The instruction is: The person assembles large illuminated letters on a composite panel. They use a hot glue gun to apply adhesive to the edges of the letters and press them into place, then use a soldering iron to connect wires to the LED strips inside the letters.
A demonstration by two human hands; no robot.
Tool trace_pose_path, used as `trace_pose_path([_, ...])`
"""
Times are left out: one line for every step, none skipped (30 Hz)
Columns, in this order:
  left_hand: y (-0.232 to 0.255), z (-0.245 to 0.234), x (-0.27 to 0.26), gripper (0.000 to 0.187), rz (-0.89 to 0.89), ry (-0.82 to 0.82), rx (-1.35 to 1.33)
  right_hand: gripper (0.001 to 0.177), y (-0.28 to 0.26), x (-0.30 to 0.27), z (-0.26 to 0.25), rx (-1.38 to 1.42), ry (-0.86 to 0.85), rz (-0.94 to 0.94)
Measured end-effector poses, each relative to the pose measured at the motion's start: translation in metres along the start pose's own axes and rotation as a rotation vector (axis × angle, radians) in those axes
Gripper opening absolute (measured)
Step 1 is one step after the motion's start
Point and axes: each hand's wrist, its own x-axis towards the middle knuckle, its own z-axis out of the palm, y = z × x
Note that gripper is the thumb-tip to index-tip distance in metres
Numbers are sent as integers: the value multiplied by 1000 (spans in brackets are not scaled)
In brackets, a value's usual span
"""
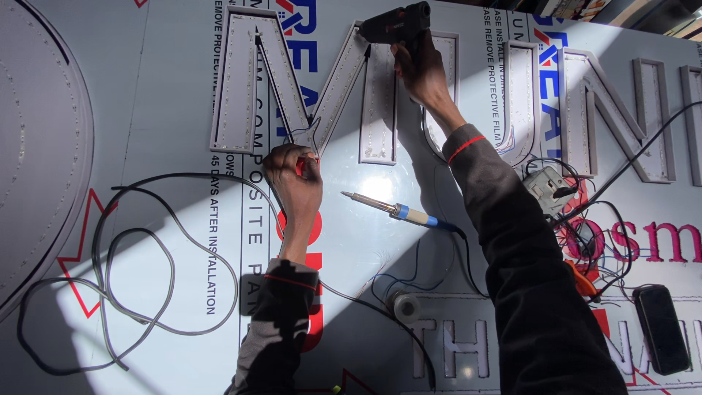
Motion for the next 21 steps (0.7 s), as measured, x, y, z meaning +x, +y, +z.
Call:
trace_pose_path([0,0,0,20,-4,-1,-5,33,1,-1,-3,5,-9,13])
trace_pose_path([1,0,-2,20,-14,-1,-11,30,3,-4,-8,6,-23,28])
trace_pose_path([1,0,0,20,-17,-2,-12,30,1,-3,-9,3,-25,29])
trace_pose_path([1,0,0,20,-3,0,-10,28,-1,-3,-11,-35,-9,43])
trace_pose_path([2,0,1,20,12,2,-7,26,-3,-3,-13,-73,7,58])
trace_pose_path([3,0,0,20,15,6,-9,26,-4,-4,-12,-74,9,53])
trace_pose_path([3,0,0,20,7,3,-13,29,-5,-6,-12,-5,12,84])
trace_pose_path([2,-1,0,20,-4,4,-12,33,-7,-6,-9,69,9,113])
trace_pose_path([2,-1,2,20,-2,11,-8,33,-9,-7,-11,73,7,106])
trace_pose_path([2,-1,2,21,-24,-1,-14,34,-10,-12,-13,85,-44,138])
trace_pose_path([2,-1,1,23,-47,-12,-19,37,-11,-16,-15,97,-94,171])
trace_pose_path([2,-1,1,23,-49,-12,-17,37,-12,-18,-16,98,-97,171])
trace_pose_path([3,-2,0,22,-49,-11,-19,39,-13,-21,-17,69,-153,214])
trace_pose_path([4,0,1,21,-48,-8,-25,41,-13,-23,-20,37,-208,254])
trace_pose_path([4,0,1,21,-49,-7,-26,41,-12,-26,-21,35,-209,253])
trace_pose_path([4,0,1,22,-39,-5,-24,39,-11,-28,-21,-30,-232,188])
trace_pose_path([3,-1,2,23,-29,-4,-21,39,-11,-31,-21,-96,-254,123])
trace_pose_path([4,-1,1,23,-30,0,-19,39,-9,-34,-20,-94,-257,118])
trace_pose_path([4,-1,1,23,-30,0,-31,38,-8,-37,-19,-75,-274,154])
trace_pose_path([5,-1,0,23,-32,1,-44,37,-6,-40,-19,-58,-293,188])
trace_pose_path([5,-1,5,23,-34,7,-41,37,-9,-35,-14,-58,-298,183])
